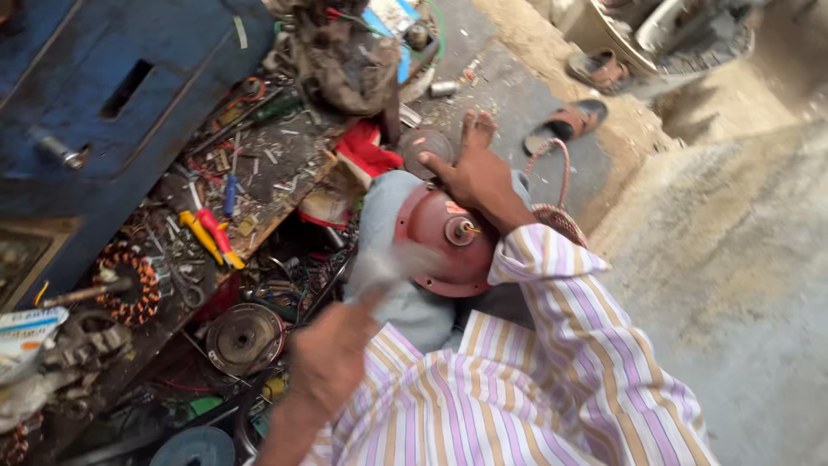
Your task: The person disassembles and repairs a ceiling fan motor by hand and using a hammer, removing the cover and working on the internal components.
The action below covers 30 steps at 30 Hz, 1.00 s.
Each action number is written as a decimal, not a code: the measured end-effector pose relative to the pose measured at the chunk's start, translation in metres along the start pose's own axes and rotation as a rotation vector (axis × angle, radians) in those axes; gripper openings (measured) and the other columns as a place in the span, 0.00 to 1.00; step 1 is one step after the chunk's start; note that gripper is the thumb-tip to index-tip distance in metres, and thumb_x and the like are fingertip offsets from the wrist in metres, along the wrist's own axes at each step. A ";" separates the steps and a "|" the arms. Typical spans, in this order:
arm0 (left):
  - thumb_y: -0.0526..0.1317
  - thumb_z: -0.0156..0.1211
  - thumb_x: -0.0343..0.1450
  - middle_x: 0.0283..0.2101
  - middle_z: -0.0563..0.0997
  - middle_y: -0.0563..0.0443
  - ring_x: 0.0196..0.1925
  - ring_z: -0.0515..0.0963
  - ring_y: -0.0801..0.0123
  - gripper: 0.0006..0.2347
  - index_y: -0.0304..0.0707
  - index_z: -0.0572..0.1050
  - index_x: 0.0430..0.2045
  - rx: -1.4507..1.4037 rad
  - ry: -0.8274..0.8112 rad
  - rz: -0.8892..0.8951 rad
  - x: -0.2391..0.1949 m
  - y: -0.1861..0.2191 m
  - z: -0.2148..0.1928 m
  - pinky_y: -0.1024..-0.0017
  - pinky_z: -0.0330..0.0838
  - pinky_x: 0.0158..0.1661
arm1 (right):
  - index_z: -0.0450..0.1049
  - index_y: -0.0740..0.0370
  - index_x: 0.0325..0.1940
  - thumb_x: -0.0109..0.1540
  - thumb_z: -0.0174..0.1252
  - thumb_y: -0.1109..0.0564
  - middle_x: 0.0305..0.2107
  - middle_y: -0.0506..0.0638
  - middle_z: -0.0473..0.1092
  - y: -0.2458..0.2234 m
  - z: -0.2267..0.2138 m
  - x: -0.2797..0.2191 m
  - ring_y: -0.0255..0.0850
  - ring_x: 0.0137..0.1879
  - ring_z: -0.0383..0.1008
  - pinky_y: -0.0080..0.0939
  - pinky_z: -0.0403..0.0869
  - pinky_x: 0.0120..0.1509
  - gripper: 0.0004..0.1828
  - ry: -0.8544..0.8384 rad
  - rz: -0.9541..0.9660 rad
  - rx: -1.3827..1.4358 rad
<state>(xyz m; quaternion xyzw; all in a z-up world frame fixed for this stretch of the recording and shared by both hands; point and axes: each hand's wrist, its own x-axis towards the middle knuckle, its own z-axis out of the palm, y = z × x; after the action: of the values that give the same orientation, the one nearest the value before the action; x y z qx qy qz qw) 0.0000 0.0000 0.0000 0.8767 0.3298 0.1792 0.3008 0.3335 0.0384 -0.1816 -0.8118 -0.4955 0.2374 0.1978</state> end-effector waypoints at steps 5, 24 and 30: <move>0.32 0.58 0.74 0.31 0.77 0.39 0.30 0.77 0.47 0.22 0.42 0.71 0.67 0.228 0.244 -0.169 0.026 -0.079 -0.021 0.52 0.71 0.34 | 0.31 0.75 0.76 0.60 0.49 0.21 0.70 0.85 0.38 -0.020 -0.017 0.002 0.69 0.63 0.66 0.58 0.71 0.55 0.65 -0.083 0.035 -0.014; 0.34 0.66 0.80 0.41 0.77 0.48 0.50 0.76 0.55 0.17 0.54 0.75 0.64 0.655 0.290 -0.213 0.046 -0.230 0.006 0.57 0.72 0.49 | 0.83 0.60 0.43 0.59 0.70 0.55 0.36 0.53 0.78 -0.035 -0.069 -0.006 0.42 0.42 0.80 0.40 0.76 0.47 0.11 -0.314 -0.167 0.241; 0.33 0.66 0.80 0.44 0.78 0.53 0.53 0.76 0.62 0.14 0.52 0.77 0.60 0.809 0.277 -0.216 0.046 -0.228 0.008 0.51 0.62 0.58 | 0.81 0.62 0.46 0.58 0.68 0.55 0.36 0.53 0.77 -0.041 -0.074 -0.003 0.43 0.41 0.81 0.41 0.78 0.46 0.14 -0.368 -0.077 0.319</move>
<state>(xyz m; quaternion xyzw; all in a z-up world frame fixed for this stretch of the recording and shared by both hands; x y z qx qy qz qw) -0.0702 0.1653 -0.1483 0.8522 0.5003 0.1190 -0.0969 0.3460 0.0468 -0.0985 -0.6940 -0.5100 0.4488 0.2385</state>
